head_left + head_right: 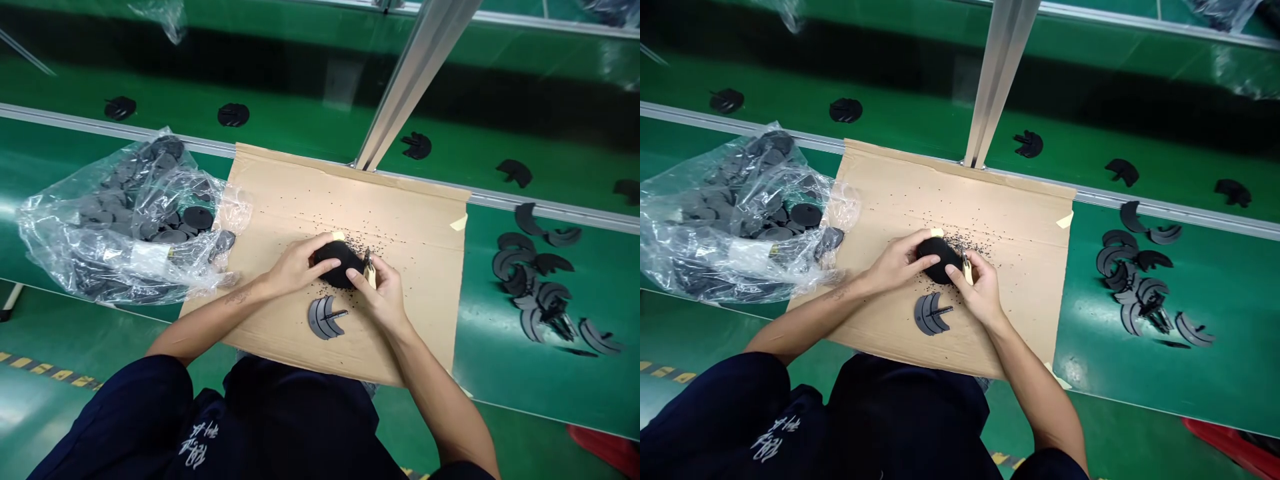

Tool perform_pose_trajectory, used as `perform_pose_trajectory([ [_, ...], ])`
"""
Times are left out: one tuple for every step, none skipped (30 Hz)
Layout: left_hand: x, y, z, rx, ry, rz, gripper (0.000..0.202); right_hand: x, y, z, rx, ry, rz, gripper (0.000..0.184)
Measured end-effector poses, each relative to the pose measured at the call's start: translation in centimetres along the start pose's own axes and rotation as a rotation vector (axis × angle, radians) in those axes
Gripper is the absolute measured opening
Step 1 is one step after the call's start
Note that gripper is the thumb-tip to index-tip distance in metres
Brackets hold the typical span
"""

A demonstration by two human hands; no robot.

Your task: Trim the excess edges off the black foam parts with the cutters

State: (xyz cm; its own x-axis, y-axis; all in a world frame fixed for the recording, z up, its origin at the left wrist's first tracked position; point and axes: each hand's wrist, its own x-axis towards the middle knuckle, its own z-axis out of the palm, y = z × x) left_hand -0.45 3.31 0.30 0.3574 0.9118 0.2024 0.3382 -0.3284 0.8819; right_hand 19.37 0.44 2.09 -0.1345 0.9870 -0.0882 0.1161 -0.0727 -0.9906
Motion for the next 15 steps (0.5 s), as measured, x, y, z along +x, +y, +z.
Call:
perform_pose_trajectory([
  [0.0, 0.0, 0.0, -0.049, -0.023, -0.031, 0.041, 0.0, 0.0, 0.0, -0.004, -0.004, -0.003, 0.033],
  [0.0, 0.1, 0.0, -0.100, -0.043, -0.050, 0.040, -0.1, -0.1, 0.0, -0.013, -0.010, -0.004, 0.034],
  [0.0, 0.1, -0.1, -0.148, -0.057, -0.058, 0.038, -0.1, -0.1, -0.1, -0.032, -0.016, -0.004, 0.035],
  [0.0, 0.1, -0.2, -0.186, -0.063, -0.057, 0.037, -0.1, -0.2, -0.1, -0.056, -0.017, -0.006, 0.036],
  [0.0, 0.0, -0.3, -0.209, -0.064, -0.056, 0.036, 0.0, -0.2, -0.2, -0.082, -0.013, -0.010, 0.036],
  [0.1, -0.1, -0.3, -0.217, -0.065, -0.054, 0.035, 0.0, -0.2, -0.3, -0.102, -0.004, -0.016, 0.036],
  [0.1, -0.2, -0.4, -0.213, -0.068, -0.051, 0.035, 0.1, -0.2, -0.4, -0.121, 0.010, -0.025, 0.035],
  [0.2, -0.2, -0.3, -0.201, -0.074, -0.046, 0.034, 0.3, -0.2, -0.6, -0.143, 0.026, -0.039, 0.035],
  [0.2, -0.3, -0.3, -0.186, -0.087, -0.037, 0.033, 0.3, -0.2, -0.8, -0.170, 0.036, -0.057, 0.034],
  [0.3, -0.2, -0.2, -0.172, -0.107, -0.025, 0.033, 0.4, -0.2, -0.9, -0.207, 0.041, -0.083, 0.034],
  [0.4, 0.0, -0.2, -0.158, -0.134, -0.013, 0.032, 0.4, -0.2, -1.1, -0.259, 0.044, -0.119, 0.034],
  [0.5, 0.2, -0.1, -0.145, -0.163, -0.006, 0.031, 0.5, -0.2, -1.2, -0.318, 0.035, -0.164, 0.033],
  [0.7, 0.5, -0.1, -0.127, -0.203, -0.009, 0.031, 0.5, -0.1, -1.4, -0.378, 0.039, -0.214, 0.034],
  [0.9, 0.7, -0.1, -0.103, -0.243, -0.031, 0.031, 0.7, 0.0, -1.5, -0.436, 0.030, -0.264, 0.033],
  [1.2, 0.9, -0.1, -0.086, -0.267, -0.060, 0.030, 1.0, 0.3, -1.6, -0.490, 0.034, -0.315, 0.033],
])
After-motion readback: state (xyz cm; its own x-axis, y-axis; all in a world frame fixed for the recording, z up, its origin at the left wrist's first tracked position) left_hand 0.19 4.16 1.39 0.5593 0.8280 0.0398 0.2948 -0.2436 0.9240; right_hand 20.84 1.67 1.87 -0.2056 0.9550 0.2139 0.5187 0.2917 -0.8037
